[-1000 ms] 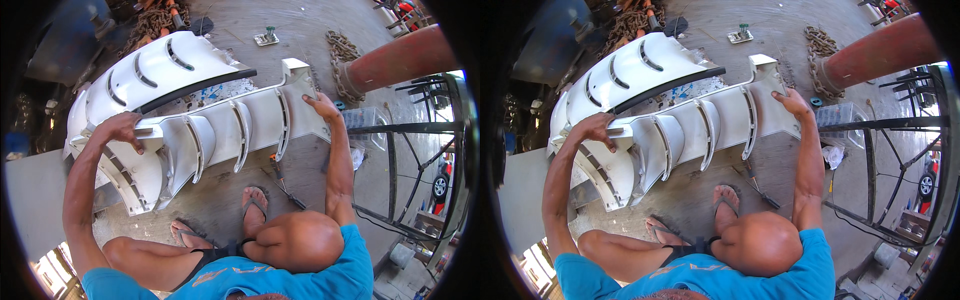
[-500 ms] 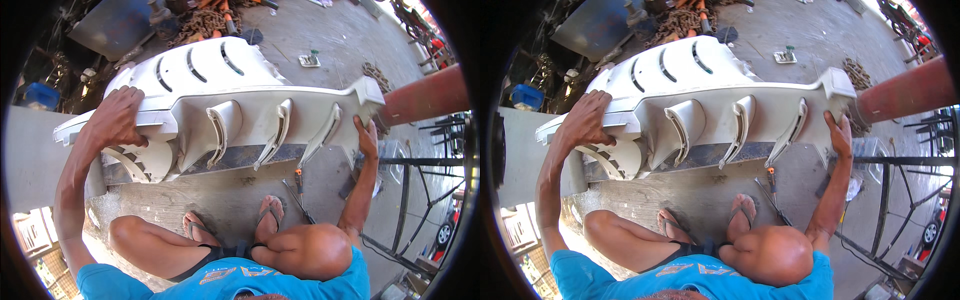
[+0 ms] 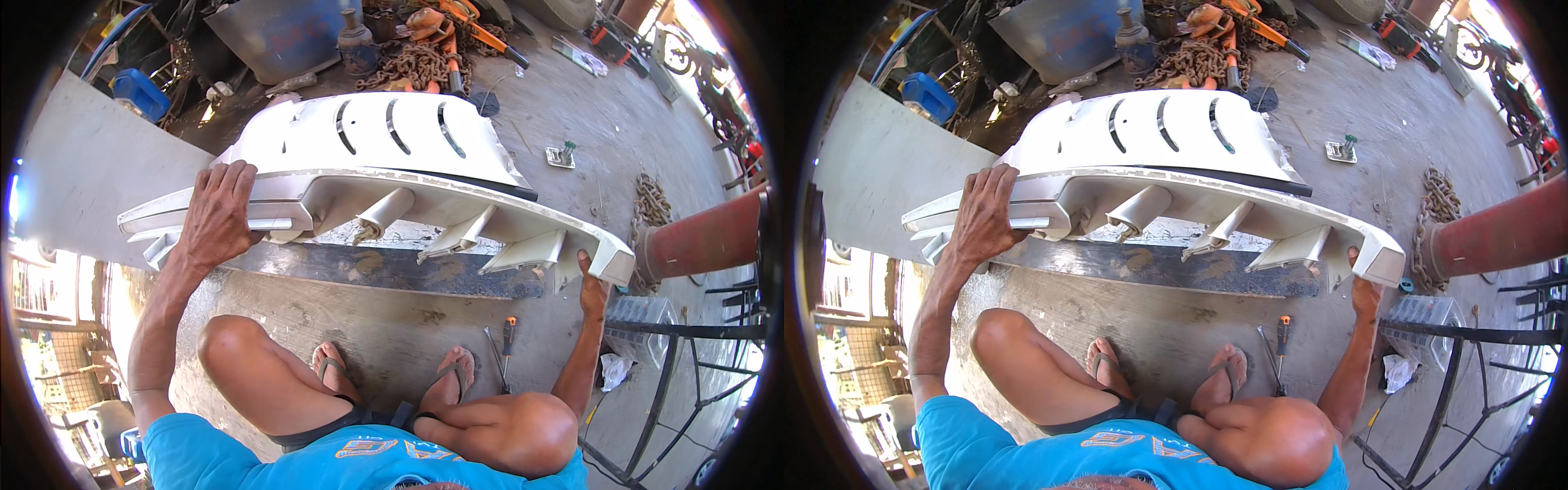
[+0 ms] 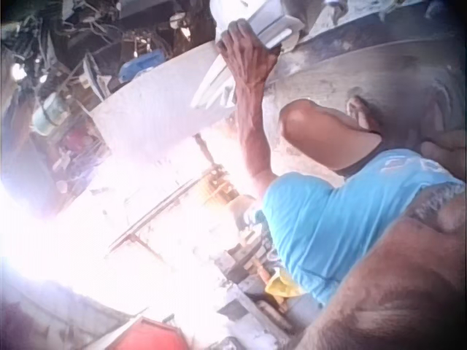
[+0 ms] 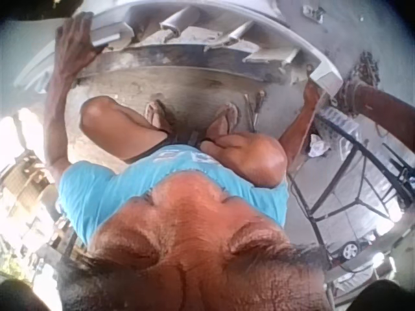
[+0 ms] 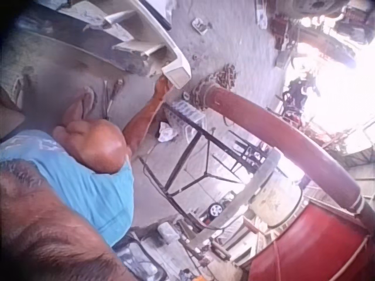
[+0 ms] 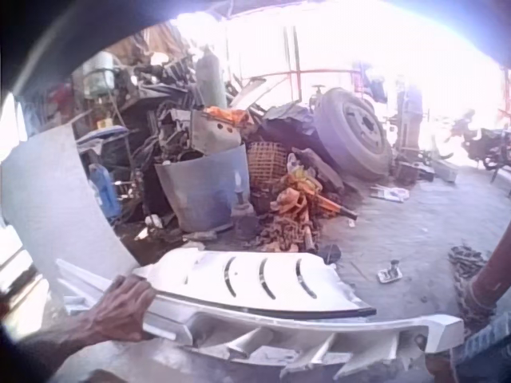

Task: The person is repairing a white car part, possibly a bumper or fender. They use a screwdriver to remove and reattach metal brackets, flip the part over to inspect both sides, and repeatedly adjust the brackets.

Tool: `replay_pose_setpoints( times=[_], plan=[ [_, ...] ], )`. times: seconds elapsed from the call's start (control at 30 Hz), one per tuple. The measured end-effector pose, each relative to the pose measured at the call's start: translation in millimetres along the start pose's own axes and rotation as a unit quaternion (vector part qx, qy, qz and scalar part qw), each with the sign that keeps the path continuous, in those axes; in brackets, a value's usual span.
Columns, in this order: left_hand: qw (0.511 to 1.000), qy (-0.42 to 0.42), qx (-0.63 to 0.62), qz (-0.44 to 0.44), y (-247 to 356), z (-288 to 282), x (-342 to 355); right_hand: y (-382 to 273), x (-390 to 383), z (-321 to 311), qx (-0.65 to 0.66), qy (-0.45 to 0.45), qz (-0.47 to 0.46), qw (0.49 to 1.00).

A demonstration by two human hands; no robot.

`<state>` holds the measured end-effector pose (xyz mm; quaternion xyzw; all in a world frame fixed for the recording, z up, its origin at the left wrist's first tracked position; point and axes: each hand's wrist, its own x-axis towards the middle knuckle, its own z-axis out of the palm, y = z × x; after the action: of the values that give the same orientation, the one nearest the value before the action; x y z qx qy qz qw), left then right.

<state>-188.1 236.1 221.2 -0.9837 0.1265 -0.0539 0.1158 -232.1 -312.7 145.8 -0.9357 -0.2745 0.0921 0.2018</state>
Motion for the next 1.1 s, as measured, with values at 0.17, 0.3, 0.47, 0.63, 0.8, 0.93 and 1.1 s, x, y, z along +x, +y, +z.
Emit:
replay_pose_setpoints(
  times=[0.17,0.3,0.47,0.63,0.8,0.93,1.1],
  plan=[
    [0.997,0.061,0.033,-0.023,-9.8,28.5,-37.9,-146.5,-4.1,-58.7,0.114,-0.093,-0.116,0.982],
    [0.989,0.118,0.065,-0.057,-18.7,65.5,-70.8,-155.5,14.7,-83.4,0.104,-0.088,-0.135,0.981],
    [0.969,0.202,0.119,-0.080,-20.0,111.4,-95.4,-155.6,24.8,-92.4,0.100,-0.092,-0.172,0.976],
    [0.956,0.244,0.131,-0.096,-7.1,148.0,-109.9,-156.3,27.4,-83.1,0.089,-0.063,-0.167,0.980],
    [0.940,0.273,0.159,-0.128,4.6,180.4,-124.5,-164.5,35.9,-73.4,0.104,-0.032,-0.116,0.987],
    [0.932,0.303,0.142,-0.137,16.2,200.7,-134.9,-174.4,37.0,-72.9,0.118,-0.099,-0.085,0.984],
    [0.929,0.317,0.132,-0.139,23.3,210.5,-147.2,-178.0,41.1,-61.6,0.132,-0.198,-0.098,0.966]
  ],
)
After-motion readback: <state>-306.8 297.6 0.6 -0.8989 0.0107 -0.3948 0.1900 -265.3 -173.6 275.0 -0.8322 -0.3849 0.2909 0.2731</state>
